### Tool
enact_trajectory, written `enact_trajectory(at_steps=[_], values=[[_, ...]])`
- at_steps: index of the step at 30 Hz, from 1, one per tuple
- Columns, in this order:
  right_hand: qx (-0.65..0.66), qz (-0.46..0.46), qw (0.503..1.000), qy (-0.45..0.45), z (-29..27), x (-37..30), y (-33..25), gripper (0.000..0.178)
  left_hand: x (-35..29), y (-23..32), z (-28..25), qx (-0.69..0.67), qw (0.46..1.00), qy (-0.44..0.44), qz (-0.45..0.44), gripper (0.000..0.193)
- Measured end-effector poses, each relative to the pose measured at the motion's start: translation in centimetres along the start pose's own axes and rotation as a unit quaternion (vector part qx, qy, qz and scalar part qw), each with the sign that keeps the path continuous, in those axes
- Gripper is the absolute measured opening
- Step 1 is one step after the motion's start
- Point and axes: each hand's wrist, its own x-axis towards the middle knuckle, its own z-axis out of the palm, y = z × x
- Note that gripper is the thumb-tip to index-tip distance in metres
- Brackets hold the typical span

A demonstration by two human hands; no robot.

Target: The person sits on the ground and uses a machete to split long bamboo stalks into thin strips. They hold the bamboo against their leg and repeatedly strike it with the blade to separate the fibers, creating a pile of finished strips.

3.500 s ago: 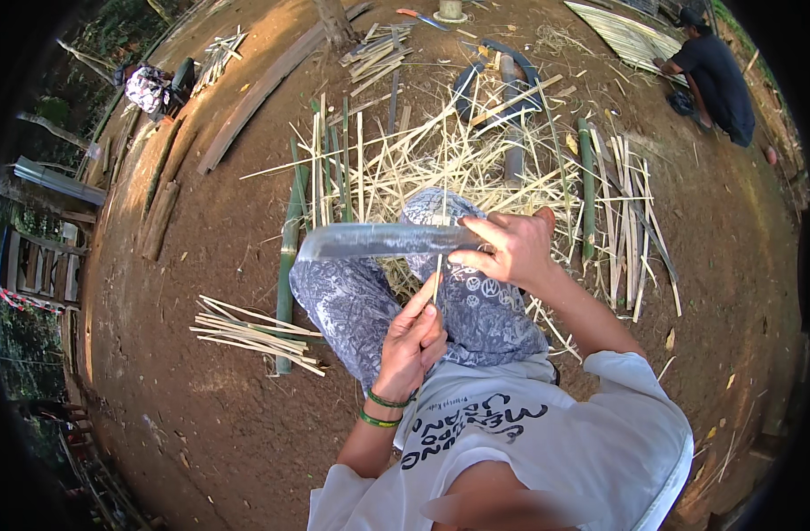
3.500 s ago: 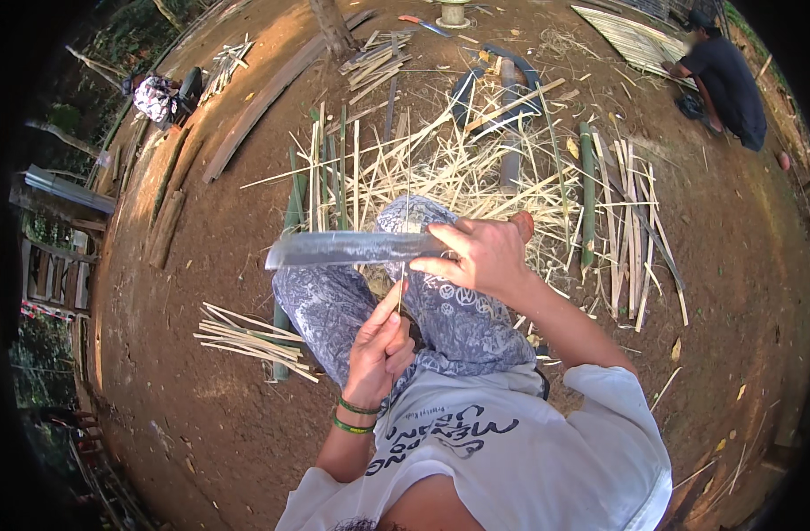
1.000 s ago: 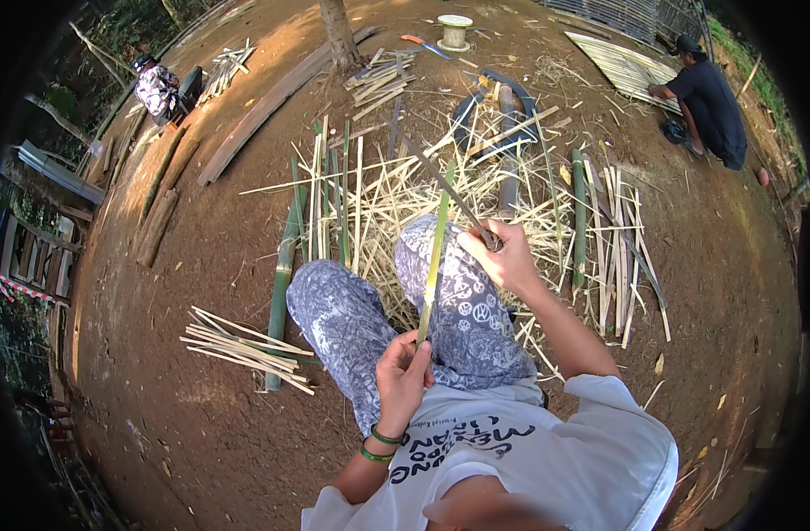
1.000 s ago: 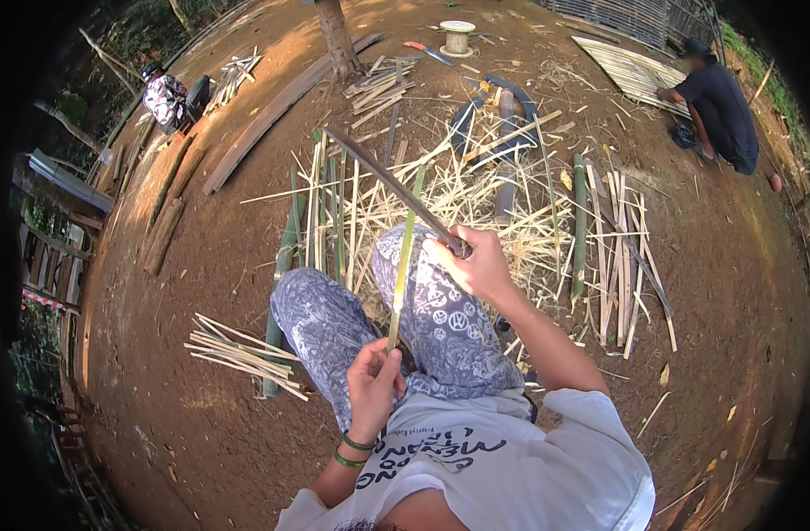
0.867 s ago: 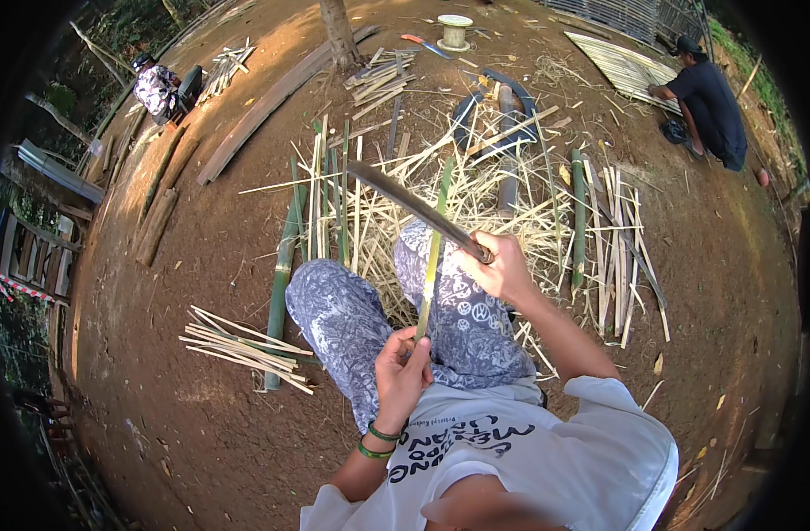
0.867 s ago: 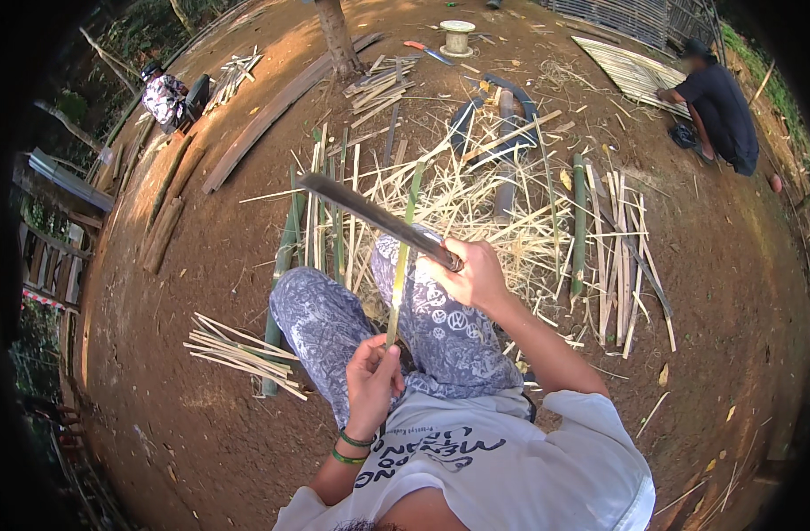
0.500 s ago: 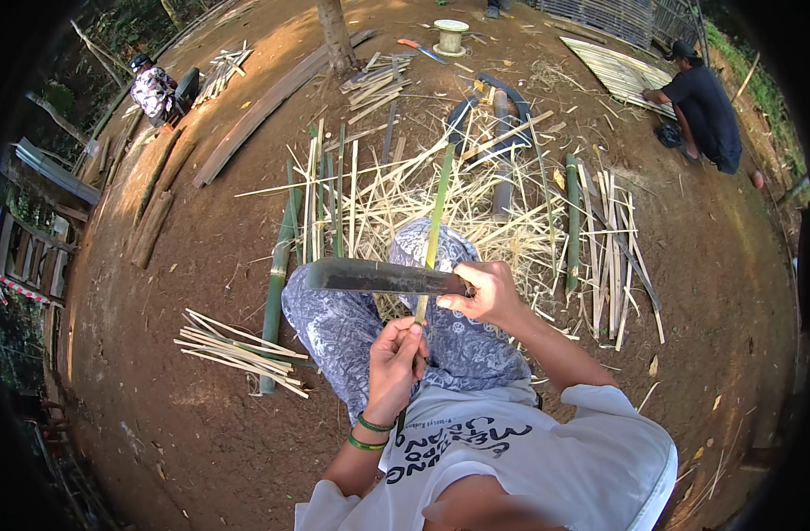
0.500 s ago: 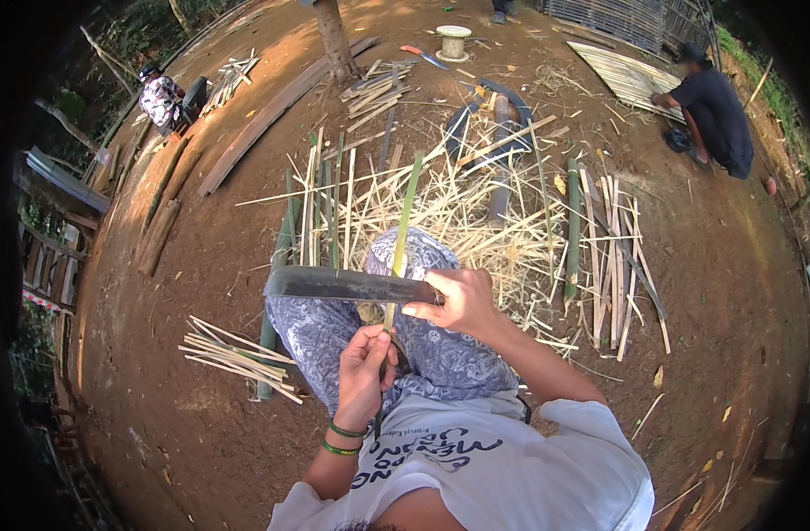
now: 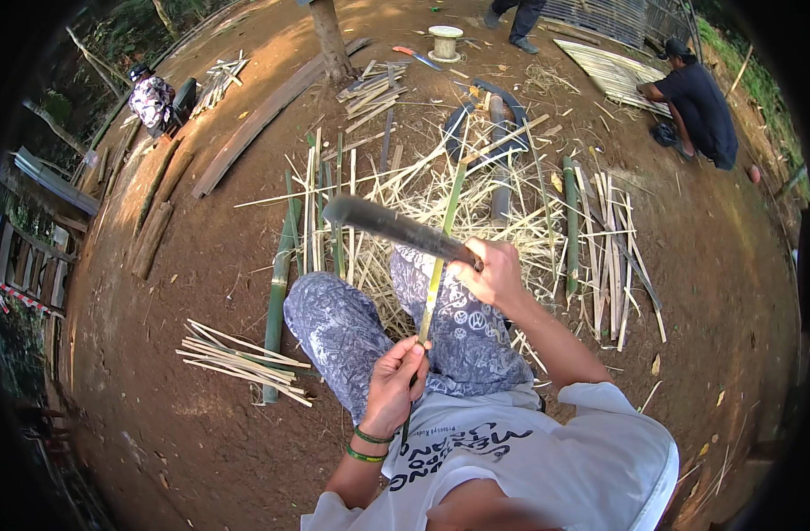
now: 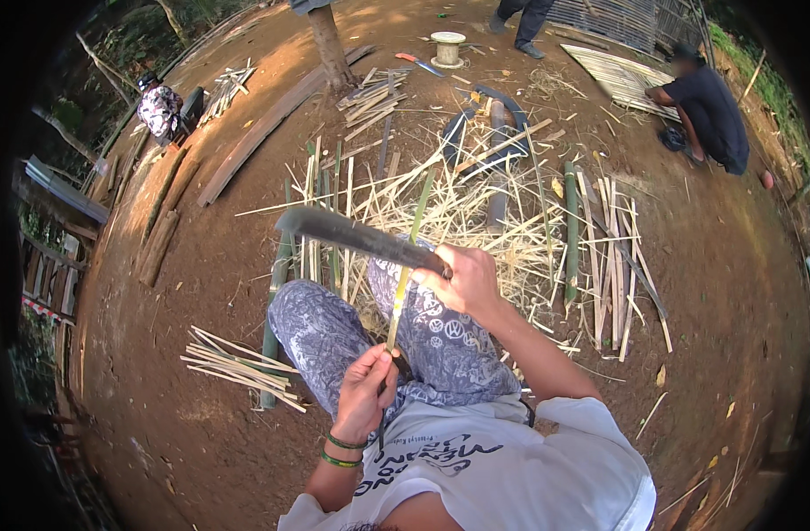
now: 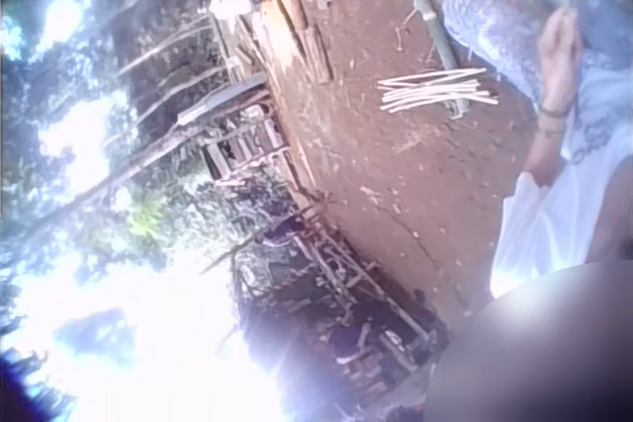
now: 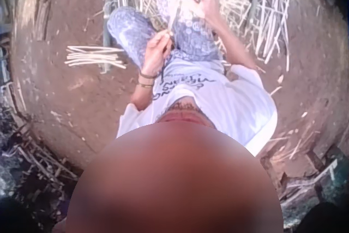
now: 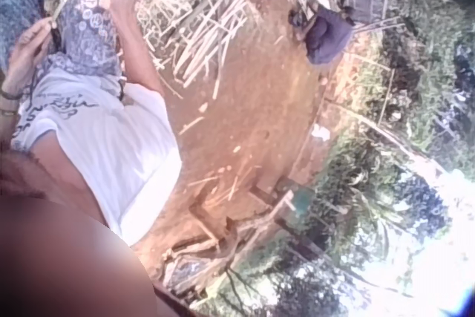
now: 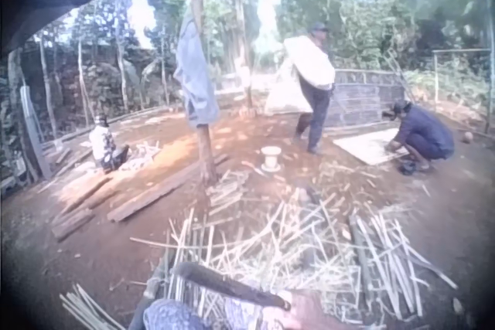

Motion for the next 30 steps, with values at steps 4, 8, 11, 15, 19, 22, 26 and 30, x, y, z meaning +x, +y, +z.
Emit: enact_trajectory(at_steps=[4,8,11,15,19,22,26,30], values=[[0.022,-0.004,0.999,0.036,-0.8,1.7,0.7,0.049,-1.1,0.1,-0.3,-0.005,1.0,-0.006,-0.015,0.019],[0.007,0.026,0.998,0.063,-2.3,3.6,3.2,0.062,-1.7,-0.1,-1.0,-0.002,0.999,-0.046,-0.025,0.017],[0.015,0.08,0.993,0.086,-3.7,5.1,3.0,0.064,-1.9,-0.6,-1.1,0.013,1.0,-0.009,0.002,0.018],[-0.044,-0.107,0.992,0.041,-3.6,5.1,1.0,0.067,-0.9,-1.9,-2.1,-0.011,0.999,0.043,0.008,0.016],[-0.079,-0.29,0.953,-0.047,-2.9,3.9,-10.1,0.069,3.1,-4.8,-5.1,-0.005,1.0,0.029,0.005,0.019],[0.017,-0.363,0.928,-0.081,-1.0,1.7,-14.1,0.071,3.2,-5.2,-4.8,0.003,1.0,0.03,0.002,0.019],[0.057,-0.392,0.911,-0.11,-0.8,1.1,-16.3,0.074,2.6,-5.6,-6.3,-0.014,0.999,0.041,0.031,0.018],[0.026,-0.292,0.949,-0.113,-2.5,1.8,-14.1,0.067,1.4,-5.6,-6.2,-0.022,0.997,0.043,0.065,0.018]])
